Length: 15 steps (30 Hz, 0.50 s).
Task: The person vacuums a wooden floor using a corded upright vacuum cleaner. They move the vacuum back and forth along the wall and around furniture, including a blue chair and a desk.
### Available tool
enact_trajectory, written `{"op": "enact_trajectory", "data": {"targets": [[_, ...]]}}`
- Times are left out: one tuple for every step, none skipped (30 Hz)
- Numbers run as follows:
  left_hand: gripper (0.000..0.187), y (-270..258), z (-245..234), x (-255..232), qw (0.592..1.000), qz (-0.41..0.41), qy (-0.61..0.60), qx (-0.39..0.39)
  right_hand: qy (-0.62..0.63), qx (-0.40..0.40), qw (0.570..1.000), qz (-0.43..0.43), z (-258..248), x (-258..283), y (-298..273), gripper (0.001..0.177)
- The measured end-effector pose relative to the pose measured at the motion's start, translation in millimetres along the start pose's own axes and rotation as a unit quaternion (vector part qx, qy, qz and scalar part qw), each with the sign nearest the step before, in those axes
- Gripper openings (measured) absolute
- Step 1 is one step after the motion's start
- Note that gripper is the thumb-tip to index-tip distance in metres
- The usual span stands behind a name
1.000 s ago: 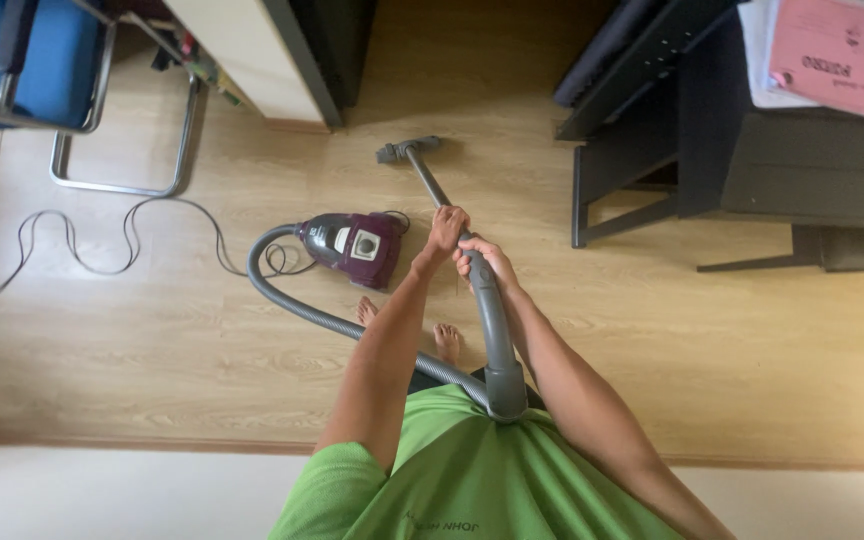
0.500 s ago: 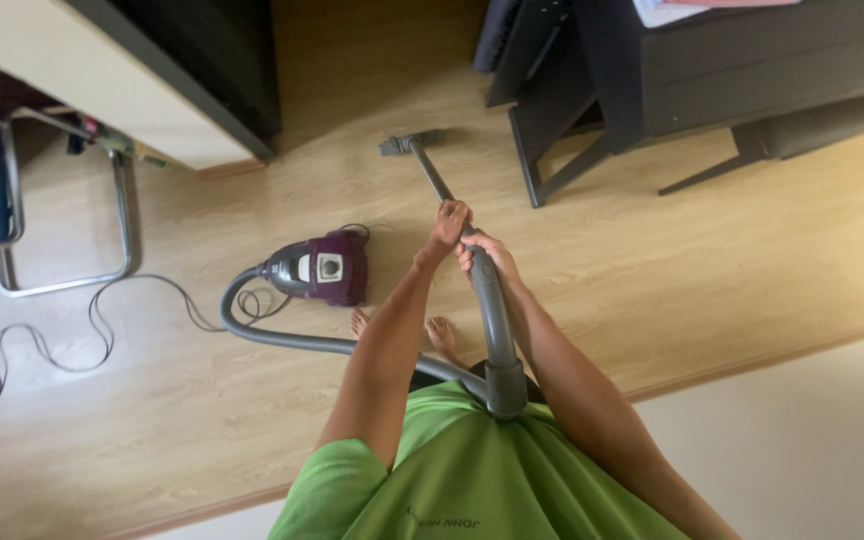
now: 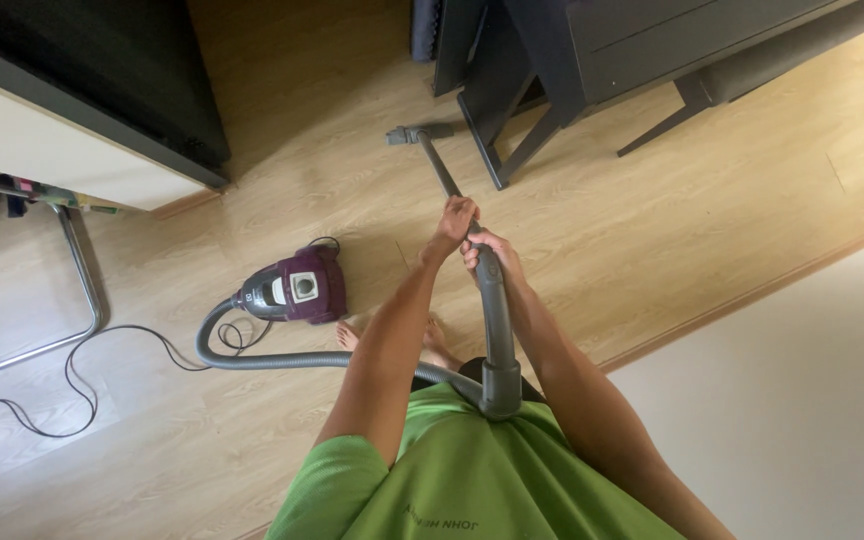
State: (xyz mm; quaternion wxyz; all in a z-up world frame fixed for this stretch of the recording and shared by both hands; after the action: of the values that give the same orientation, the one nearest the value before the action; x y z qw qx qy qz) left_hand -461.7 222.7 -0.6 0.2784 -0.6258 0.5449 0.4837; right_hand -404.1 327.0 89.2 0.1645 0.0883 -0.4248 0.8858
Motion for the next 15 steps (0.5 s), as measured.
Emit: {"op": "enact_trajectory", "data": {"targets": [[0.010,0.4,0.8,-1.0,0.999,0.008,0.030,0.008,0.003,0.012,1.000,0.004,1.5,-0.6,0.5,0.015],[0.007,1.7,1.7,-1.8,0.998,0.016,0.059,0.017,0.006,0.025,1.000,0.008,3.4,-1.5,0.8,0.017],[0.005,1.5,0.8,-1.5,0.995,0.023,0.089,0.024,0.008,0.038,0.999,0.013,6.3,-3.6,1.7,0.018],[0.004,0.2,-0.8,-1.6,0.995,0.028,0.095,0.025,0.011,0.042,0.999,0.018,7.0,-5.5,2.0,0.018],[0.004,-0.4,-2.1,-2.0,0.994,0.032,0.100,0.025,0.012,0.046,0.999,0.023,7.4,-6.4,2.2,0.018],[0.004,-1.9,-3.8,-2.1,0.993,0.037,0.106,0.025,0.014,0.050,0.998,0.028,8.0,-8.1,2.7,0.018],[0.004,-2.6,-6.8,-0.3,0.993,0.031,0.109,0.021,0.017,0.053,0.998,0.036,9.3,-10.2,4.2,0.018],[0.003,-3.7,-10.1,1.5,0.993,0.026,0.113,0.017,0.020,0.056,0.997,0.044,11.1,-13.2,6.0,0.018],[0.003,-5.2,-14.1,3.5,0.993,0.020,0.116,0.012,0.022,0.059,0.997,0.052,13.1,-16.4,7.8,0.017],[0.002,-7.2,-18.5,2.7,0.992,0.029,0.124,0.005,0.020,0.056,0.997,0.056,14.4,-18.8,9.5,0.017],[0.002,-10.0,-24.5,2.6,0.990,0.036,0.134,-0.003,0.018,0.055,0.996,0.062,16.8,-22.1,11.6,0.017],[0.002,-13.1,-30.4,2.3,0.989,0.043,0.144,-0.011,0.015,0.054,0.996,0.068,19.7,-25.6,13.2,0.017],[0.001,-16.2,-38.4,3.8,0.988,0.041,0.149,-0.025,0.006,0.055,0.996,0.073,24.0,-30.0,14.8,0.017],[0.002,-19.4,-46.3,5.2,0.987,0.038,0.154,-0.039,-0.003,0.057,0.995,0.078,28.8,-34.9,16.1,0.017],[0.003,-22.7,-54.4,6.4,0.985,0.036,0.159,-0.052,-0.012,0.059,0.995,0.082,34.0,-39.5,17.0,0.017]]}}
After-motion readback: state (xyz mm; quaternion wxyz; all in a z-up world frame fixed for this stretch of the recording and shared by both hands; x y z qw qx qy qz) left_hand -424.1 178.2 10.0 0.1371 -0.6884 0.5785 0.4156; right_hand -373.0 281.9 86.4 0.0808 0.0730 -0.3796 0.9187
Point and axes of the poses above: each hand's wrist, its own y-axis towards the middle knuckle, its own z-axis out of the palm, x = y × z, the point moved 9 cm from there along y, towards the middle knuckle, and after that the axes turned 3 degrees about -y, right-handed, at the moved point
